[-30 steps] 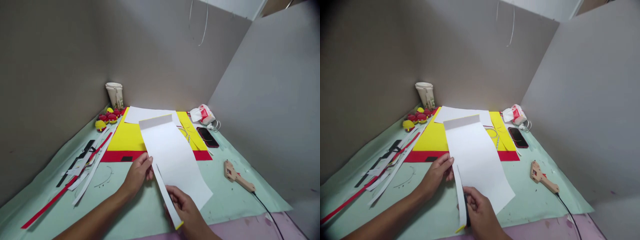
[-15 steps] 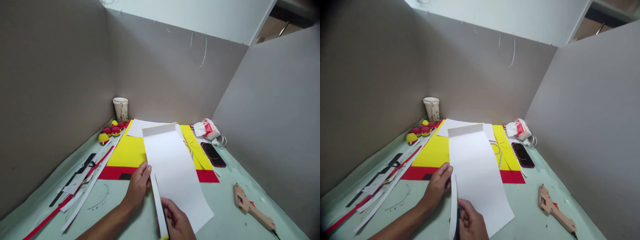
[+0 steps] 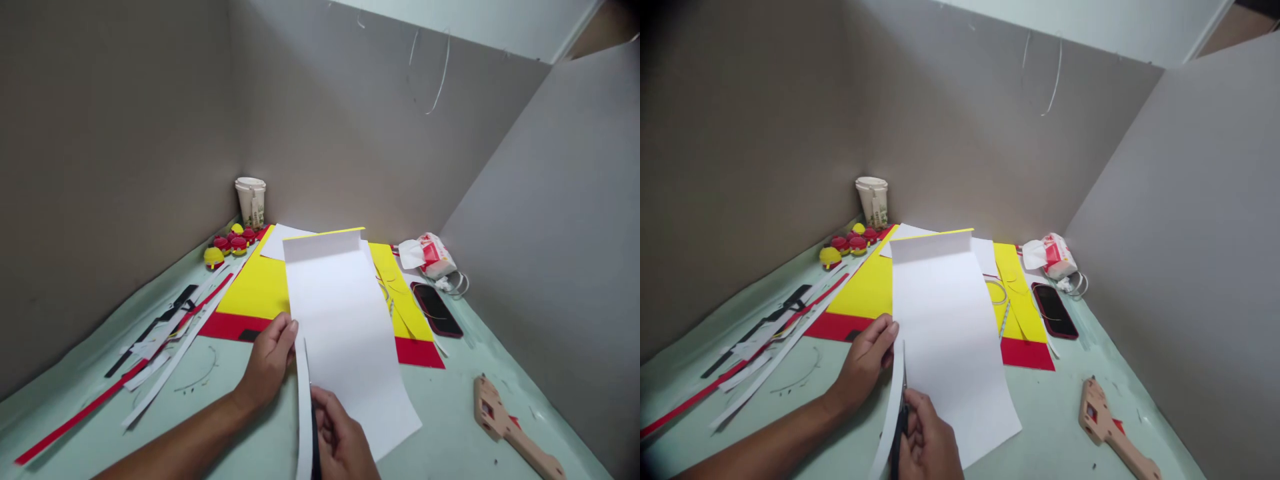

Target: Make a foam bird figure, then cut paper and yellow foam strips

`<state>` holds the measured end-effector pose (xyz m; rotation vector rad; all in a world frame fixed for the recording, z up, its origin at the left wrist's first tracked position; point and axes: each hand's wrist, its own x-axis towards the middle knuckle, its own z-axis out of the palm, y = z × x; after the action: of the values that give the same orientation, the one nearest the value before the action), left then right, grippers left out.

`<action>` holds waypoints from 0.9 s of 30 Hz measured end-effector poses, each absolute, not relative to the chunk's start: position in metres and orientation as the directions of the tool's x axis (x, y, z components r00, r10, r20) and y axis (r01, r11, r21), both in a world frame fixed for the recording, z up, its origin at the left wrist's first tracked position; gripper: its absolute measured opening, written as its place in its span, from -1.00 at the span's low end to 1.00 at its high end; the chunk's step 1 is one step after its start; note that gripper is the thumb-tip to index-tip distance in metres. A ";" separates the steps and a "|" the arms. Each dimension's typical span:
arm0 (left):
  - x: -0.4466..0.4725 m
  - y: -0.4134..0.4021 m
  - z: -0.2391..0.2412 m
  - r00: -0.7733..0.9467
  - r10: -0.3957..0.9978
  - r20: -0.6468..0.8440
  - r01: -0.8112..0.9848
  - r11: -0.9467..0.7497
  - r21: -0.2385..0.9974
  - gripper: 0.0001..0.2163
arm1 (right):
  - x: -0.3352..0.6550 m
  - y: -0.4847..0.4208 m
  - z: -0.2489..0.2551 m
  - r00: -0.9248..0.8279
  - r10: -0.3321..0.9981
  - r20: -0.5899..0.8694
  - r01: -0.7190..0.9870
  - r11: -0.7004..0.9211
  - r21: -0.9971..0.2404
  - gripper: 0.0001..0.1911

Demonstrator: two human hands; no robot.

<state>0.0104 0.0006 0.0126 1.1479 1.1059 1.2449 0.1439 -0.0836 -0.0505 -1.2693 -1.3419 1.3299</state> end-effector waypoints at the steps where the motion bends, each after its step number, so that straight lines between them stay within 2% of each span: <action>1: 0.011 0.000 0.013 0.021 1.000 0.009 -0.103 -0.007 0.995 -0.68 | 0.144 -0.084 -0.049 -0.139 0.987 -0.083 0.102 -0.069 -0.992 -0.56; 10: 0.010 -0.002 0.011 0.013 0.999 0.044 -0.094 -0.043 0.995 -0.69 | 0.146 -0.085 -0.043 -0.123 0.990 -0.062 0.075 -0.053 -0.996 -0.59; 17: 0.009 0.001 0.009 0.011 0.999 0.040 -0.098 -0.038 0.994 -0.68 | 0.150 -0.080 -0.030 -0.221 0.972 -0.076 0.090 -0.057 -0.994 -0.59; 27: 0.008 0.002 0.005 0.055 0.998 0.028 -0.108 -0.022 0.994 -0.67 | 0.149 -0.075 -0.050 -0.177 0.981 -0.082 0.069 -0.071 -0.995 -0.50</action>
<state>0.0081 0.0023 0.0048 1.1747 1.0768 1.2345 0.1487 -0.0754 -0.0495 -1.2224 -1.3525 1.3709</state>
